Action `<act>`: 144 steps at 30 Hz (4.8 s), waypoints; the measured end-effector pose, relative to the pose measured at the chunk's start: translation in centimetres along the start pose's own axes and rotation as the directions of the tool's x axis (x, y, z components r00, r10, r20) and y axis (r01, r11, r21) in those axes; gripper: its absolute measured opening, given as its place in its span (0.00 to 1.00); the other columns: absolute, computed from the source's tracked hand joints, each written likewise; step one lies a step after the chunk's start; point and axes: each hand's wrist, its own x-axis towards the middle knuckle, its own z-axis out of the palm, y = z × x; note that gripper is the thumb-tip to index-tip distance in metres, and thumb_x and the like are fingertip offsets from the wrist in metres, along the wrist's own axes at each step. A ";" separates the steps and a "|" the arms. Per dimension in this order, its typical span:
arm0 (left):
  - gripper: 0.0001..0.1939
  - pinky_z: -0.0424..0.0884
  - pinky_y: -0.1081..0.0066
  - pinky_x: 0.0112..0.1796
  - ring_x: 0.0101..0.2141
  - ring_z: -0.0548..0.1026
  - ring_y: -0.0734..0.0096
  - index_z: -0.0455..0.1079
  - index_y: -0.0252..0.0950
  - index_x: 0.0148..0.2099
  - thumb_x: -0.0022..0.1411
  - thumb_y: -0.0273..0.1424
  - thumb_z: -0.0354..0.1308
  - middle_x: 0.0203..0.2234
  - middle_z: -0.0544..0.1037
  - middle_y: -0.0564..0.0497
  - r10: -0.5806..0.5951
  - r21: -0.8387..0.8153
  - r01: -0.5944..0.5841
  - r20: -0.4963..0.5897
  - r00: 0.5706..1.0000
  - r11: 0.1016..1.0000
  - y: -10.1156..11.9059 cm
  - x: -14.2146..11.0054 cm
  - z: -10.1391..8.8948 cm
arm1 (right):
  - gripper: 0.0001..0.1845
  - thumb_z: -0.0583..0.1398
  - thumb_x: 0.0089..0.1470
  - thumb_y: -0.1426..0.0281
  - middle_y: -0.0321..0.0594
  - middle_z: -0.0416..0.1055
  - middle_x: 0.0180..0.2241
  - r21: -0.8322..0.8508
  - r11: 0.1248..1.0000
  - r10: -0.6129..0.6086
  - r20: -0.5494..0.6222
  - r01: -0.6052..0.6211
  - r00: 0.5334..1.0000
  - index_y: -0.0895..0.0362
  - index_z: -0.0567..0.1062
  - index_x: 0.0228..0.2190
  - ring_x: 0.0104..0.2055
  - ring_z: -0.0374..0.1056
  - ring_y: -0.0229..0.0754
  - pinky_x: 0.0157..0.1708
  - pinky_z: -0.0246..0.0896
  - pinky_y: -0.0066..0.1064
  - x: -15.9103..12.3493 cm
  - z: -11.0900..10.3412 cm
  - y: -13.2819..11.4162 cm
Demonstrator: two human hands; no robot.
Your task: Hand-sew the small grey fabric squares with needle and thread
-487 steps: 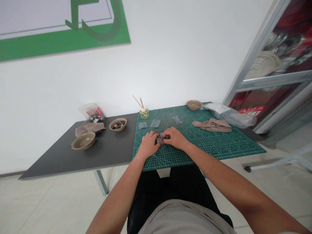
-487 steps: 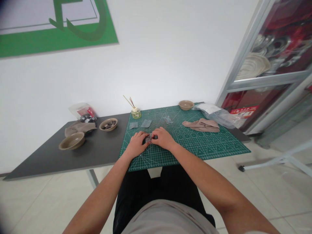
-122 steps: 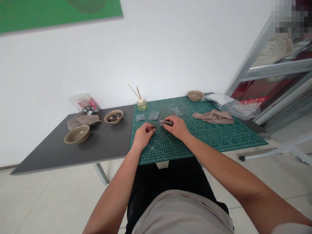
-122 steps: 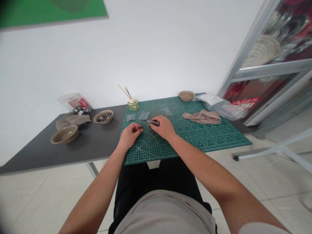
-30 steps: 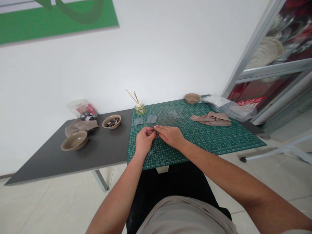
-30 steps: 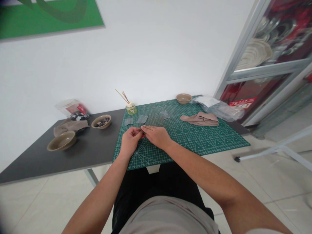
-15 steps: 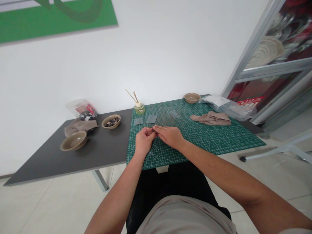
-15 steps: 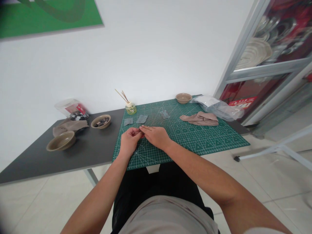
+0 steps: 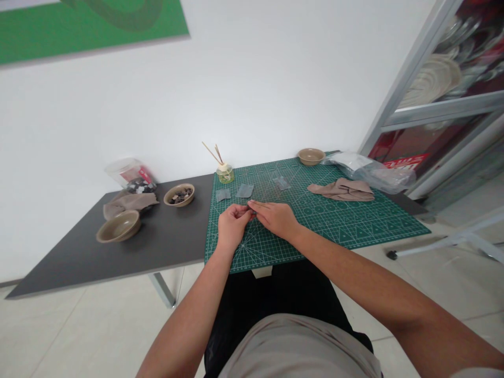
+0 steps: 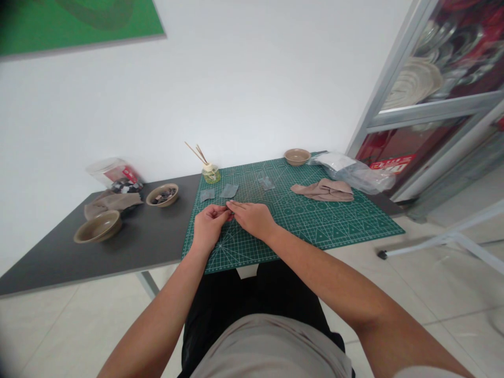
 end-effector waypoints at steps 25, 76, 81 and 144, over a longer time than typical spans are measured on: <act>0.11 0.75 0.67 0.36 0.28 0.79 0.68 0.70 0.36 0.34 0.51 0.35 0.66 0.25 0.79 0.52 -0.002 -0.085 0.005 0.033 0.999 0.996 0.0 0.2 0.2 | 0.22 0.54 0.62 0.72 0.41 0.72 0.55 -0.019 0.999 0.051 0.025 -0.051 0.998 0.55 0.70 0.57 0.48 0.75 0.44 0.42 0.71 0.32 0.0 -0.2 -0.2; 0.13 0.77 0.67 0.33 0.27 0.79 0.69 0.71 0.37 0.40 0.52 0.34 0.66 0.25 0.78 0.54 0.068 -0.220 -0.060 0.030 0.997 0.974 -0.7 0.6 0.2 | 0.20 0.50 0.65 0.67 0.41 0.81 0.37 -0.003 0.969 0.247 -0.019 -0.247 0.969 0.56 0.70 0.55 0.35 0.76 0.42 0.30 0.59 0.28 0.2 -0.6 -0.2; 0.16 0.78 0.67 0.37 0.31 0.80 0.69 0.73 0.35 0.40 0.46 0.29 0.69 0.29 0.81 0.51 0.046 -0.253 -0.027 0.069 0.997 0.967 -0.6 0.5 0.2 | 0.16 0.53 0.64 0.67 0.39 0.80 0.35 0.017 0.972 0.234 -0.069 -0.234 0.970 0.55 0.73 0.49 0.33 0.76 0.41 0.29 0.58 0.28 0.0 -0.4 0.0; 0.09 0.74 0.69 0.30 0.24 0.78 0.69 0.62 0.39 0.28 0.53 0.28 0.61 0.20 0.77 0.55 0.056 -0.053 -0.053 0.060 0.997 0.997 0.0 0.0 0.1 | 0.27 0.54 0.61 0.75 0.39 0.65 0.61 0.035 0.997 -0.072 0.060 0.070 0.996 0.52 0.66 0.60 0.55 0.70 0.42 0.50 0.69 0.35 -0.3 -0.5 0.0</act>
